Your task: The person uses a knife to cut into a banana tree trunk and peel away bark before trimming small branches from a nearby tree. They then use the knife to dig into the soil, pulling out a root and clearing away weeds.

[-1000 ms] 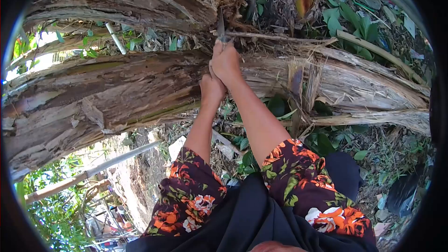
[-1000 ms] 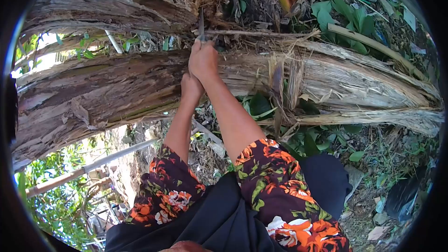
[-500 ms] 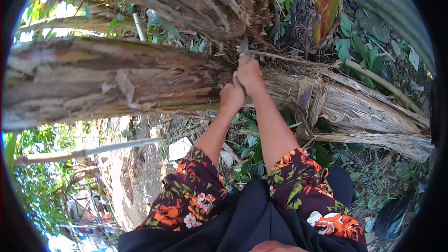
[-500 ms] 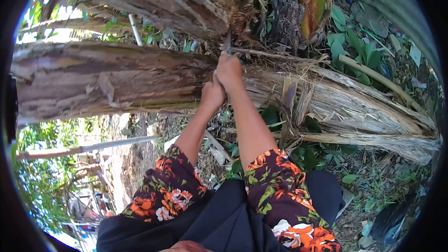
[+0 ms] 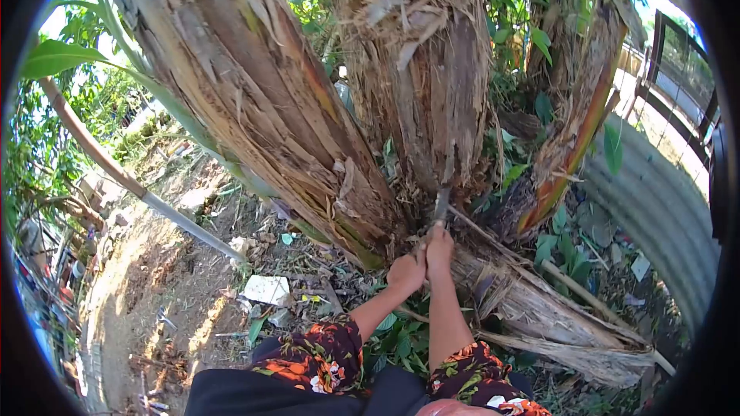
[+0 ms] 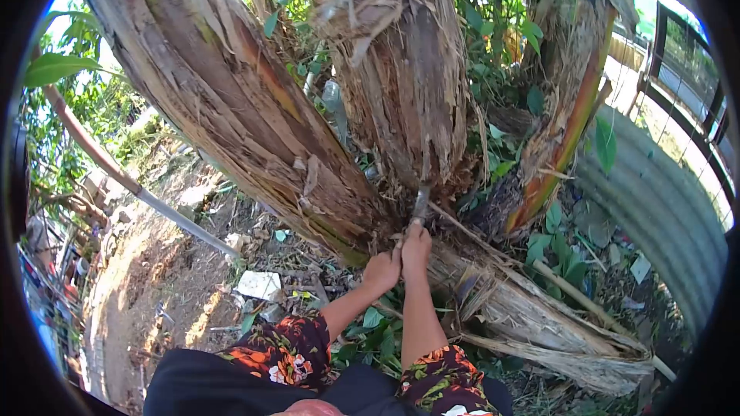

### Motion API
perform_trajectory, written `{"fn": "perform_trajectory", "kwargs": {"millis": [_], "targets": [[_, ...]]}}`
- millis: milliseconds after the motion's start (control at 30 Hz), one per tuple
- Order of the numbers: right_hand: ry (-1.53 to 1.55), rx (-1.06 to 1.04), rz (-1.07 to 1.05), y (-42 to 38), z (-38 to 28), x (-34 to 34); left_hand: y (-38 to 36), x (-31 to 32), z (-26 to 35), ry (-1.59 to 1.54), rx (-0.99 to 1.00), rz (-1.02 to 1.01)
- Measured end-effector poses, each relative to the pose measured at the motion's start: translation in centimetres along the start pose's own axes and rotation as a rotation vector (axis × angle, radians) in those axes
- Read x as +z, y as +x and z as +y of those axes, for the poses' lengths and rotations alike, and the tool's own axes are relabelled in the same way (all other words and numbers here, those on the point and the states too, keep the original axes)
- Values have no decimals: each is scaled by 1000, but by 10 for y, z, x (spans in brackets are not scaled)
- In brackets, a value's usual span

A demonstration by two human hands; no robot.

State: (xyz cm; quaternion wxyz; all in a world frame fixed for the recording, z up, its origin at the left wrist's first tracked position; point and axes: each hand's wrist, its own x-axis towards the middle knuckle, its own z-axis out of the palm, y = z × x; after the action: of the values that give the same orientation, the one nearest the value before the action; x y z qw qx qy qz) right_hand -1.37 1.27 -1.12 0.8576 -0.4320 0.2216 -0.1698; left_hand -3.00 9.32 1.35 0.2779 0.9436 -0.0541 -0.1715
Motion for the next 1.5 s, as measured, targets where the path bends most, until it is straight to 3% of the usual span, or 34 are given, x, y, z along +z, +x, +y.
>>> {"fn": "perform_trajectory", "kwargs": {"millis": [67, 133, 167, 300, 400, 500, 667, 700, 767, 833, 1000, 1333, 1433, 1500], "targets": [[16, -52, 70, 1, -28, 1, -5, -11, 39, -52, 155, 102], [135, 90, 131, 13, -41, -6, -6, -9, 56, -80, 155, 130], [150, 48, 119, 22, -29, -14, -4, -13, 62, -97, 147, 156], [267, -25, 138, 17, -35, -13, -11, -13, 50, -44, 164, 216], [439, 12, 145, 14, -40, -16, -12, -17, 55, 33, 301, 193], [611, -17, -82, 16, -53, -12, -10, -39, 80, 113, 279, 80], [789, 92, -144, 37, -49, -13, 12, -31, 83, 191, 255, 128], [751, 88, -113, 37, -51, -8, 8, -27, 82, 177, 280, 239], [717, 105, -49, 36, -42, -16, 5, -23, 80, 191, 261, 212], [690, 157, -177, 40, -40, -17, 6, -24, 78, 199, 236, 200], [484, 181, -120, 47, -24, -14, 14, -11, 62, 197, 171, 223], [418, 361, 5, 71, 3, -2, 52, 6, 34, 170, 79, 201], [344, 228, 96, 73, 7, 13, 60, -4, 28, 214, 91, 227], [358, 258, 113, 70, 8, 13, 58, -8, 26, 191, 98, 163]]}}
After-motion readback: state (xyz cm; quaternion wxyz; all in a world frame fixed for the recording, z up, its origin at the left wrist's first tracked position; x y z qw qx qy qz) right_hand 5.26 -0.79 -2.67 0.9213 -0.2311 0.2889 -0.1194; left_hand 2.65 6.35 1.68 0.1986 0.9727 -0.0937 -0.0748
